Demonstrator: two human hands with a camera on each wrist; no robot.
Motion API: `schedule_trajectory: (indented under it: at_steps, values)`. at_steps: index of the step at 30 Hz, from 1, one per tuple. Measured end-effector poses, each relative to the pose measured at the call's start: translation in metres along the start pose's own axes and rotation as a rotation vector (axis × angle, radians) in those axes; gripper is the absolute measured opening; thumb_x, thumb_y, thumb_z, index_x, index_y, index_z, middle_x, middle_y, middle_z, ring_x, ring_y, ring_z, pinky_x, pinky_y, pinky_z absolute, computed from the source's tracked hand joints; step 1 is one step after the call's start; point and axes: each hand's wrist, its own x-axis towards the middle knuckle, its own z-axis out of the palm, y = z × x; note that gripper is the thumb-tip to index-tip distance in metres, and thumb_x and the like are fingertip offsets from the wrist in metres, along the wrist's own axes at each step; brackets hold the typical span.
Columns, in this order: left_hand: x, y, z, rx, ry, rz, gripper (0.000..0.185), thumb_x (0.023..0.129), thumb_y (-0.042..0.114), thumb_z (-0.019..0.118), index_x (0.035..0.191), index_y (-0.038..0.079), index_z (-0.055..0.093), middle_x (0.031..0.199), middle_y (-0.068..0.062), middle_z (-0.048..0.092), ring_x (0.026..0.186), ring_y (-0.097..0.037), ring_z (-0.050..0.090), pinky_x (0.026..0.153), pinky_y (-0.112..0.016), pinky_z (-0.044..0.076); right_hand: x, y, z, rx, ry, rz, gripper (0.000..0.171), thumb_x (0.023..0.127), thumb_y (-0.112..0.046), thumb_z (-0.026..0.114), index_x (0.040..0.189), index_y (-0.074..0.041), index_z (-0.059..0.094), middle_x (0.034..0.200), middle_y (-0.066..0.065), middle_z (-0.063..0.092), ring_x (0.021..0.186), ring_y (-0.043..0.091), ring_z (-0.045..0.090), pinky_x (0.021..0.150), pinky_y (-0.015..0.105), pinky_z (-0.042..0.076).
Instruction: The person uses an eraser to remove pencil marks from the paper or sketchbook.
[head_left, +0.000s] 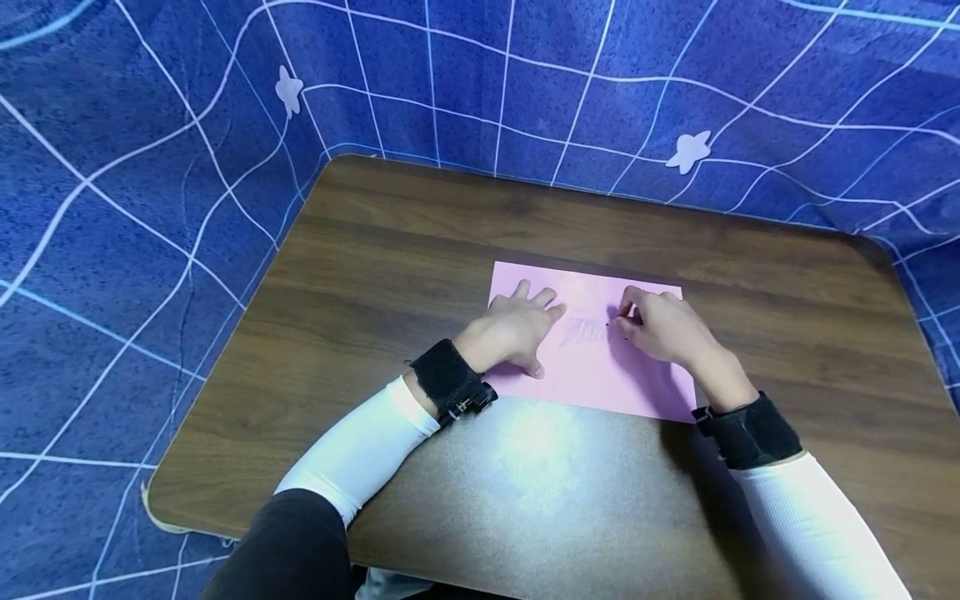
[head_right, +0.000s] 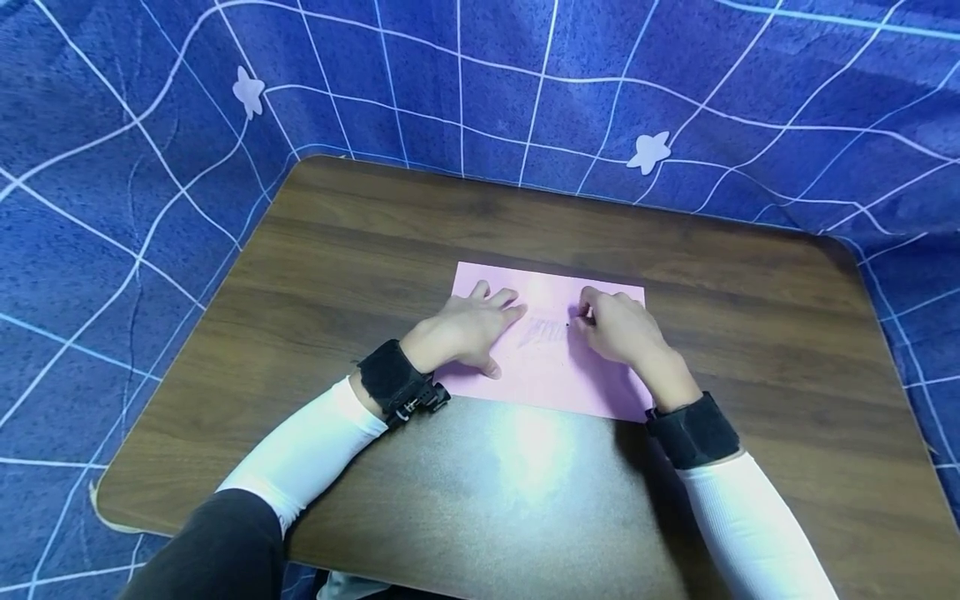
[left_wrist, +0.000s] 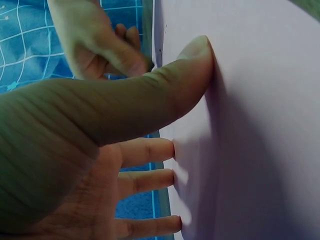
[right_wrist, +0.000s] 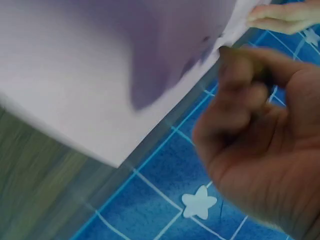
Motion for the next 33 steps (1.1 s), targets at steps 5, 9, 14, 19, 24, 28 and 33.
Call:
schedule_trajectory:
  at_steps: [5, 9, 14, 19, 24, 28, 33]
  values:
    - [0.0, 0.0, 0.001, 0.005, 0.004, 0.007, 0.111, 0.075, 0.057, 0.085, 0.164, 0.025, 0.026, 0.168, 0.001, 0.021, 0.141, -0.03, 0.029, 0.091, -0.045, 0.056, 0.007, -0.002, 0.011, 0.164, -0.077, -0.098, 0.009, 0.095, -0.016, 0.07, 0.102, -0.012, 0.064, 0.077, 0.001, 0.068, 0.067, 0.014, 0.055, 0.068, 0.033, 0.042]
    - [0.0, 0.0, 0.001, 0.011, 0.004, 0.01, 0.11, 0.076, 0.056, 0.085, 0.164, 0.025, 0.025, 0.168, 0.001, 0.021, 0.141, -0.03, 0.029, 0.09, -0.044, 0.056, 0.007, 0.003, 0.014, 0.189, -0.077, -0.077, 0.008, 0.094, -0.015, 0.072, 0.097, -0.015, 0.065, 0.089, 0.003, 0.074, 0.079, 0.015, 0.062, 0.076, 0.033, 0.044]
    - [0.0, -0.001, 0.001, 0.011, -0.004, 0.004, 0.11, 0.077, 0.056, 0.084, 0.164, 0.026, 0.023, 0.169, 0.002, 0.019, 0.141, -0.029, 0.028, 0.089, -0.043, 0.056, 0.002, 0.013, 0.009, 0.19, -0.044, -0.026, 0.008, 0.093, -0.015, 0.072, 0.094, -0.013, 0.064, 0.092, 0.008, 0.075, 0.08, 0.02, 0.062, 0.073, 0.032, 0.044]
    - [0.0, -0.002, 0.001, 0.006, -0.014, -0.001, 0.111, 0.077, 0.057, 0.084, 0.165, 0.026, 0.022, 0.169, 0.002, 0.018, 0.14, -0.028, 0.029, 0.087, -0.042, 0.056, -0.001, 0.026, 0.005, 0.118, 0.03, 0.016, 0.01, 0.09, -0.014, 0.073, 0.09, -0.012, 0.064, 0.089, 0.009, 0.075, 0.081, 0.023, 0.064, 0.071, 0.033, 0.044]
    - [0.0, -0.003, -0.001, 0.007, -0.013, -0.004, 0.112, 0.077, 0.058, 0.084, 0.164, 0.026, 0.022, 0.169, 0.002, 0.019, 0.14, -0.029, 0.029, 0.089, -0.043, 0.056, -0.001, 0.023, -0.001, -0.012, 0.047, -0.022, 0.01, 0.09, -0.017, 0.071, 0.093, -0.01, 0.064, 0.083, 0.007, 0.072, 0.073, 0.024, 0.062, 0.065, 0.037, 0.044]
    - [0.001, -0.003, 0.001, 0.014, -0.014, -0.004, 0.112, 0.076, 0.059, 0.084, 0.164, 0.026, 0.023, 0.169, 0.002, 0.019, 0.14, -0.03, 0.029, 0.089, -0.044, 0.056, 0.002, 0.006, 0.0, 0.039, -0.01, -0.11, 0.01, 0.095, -0.017, 0.07, 0.101, -0.01, 0.064, 0.072, 0.002, 0.063, 0.062, 0.016, 0.053, 0.06, 0.033, 0.041]
    - [0.0, -0.001, 0.001, 0.012, -0.011, 0.005, 0.112, 0.076, 0.058, 0.084, 0.164, 0.026, 0.024, 0.169, 0.002, 0.019, 0.145, -0.031, 0.026, 0.096, -0.048, 0.054, 0.009, -0.011, 0.013, 0.116, -0.072, -0.221, 0.011, 0.095, -0.016, 0.071, 0.104, -0.015, 0.065, 0.074, -0.004, 0.064, 0.068, 0.014, 0.053, 0.069, 0.035, 0.044]
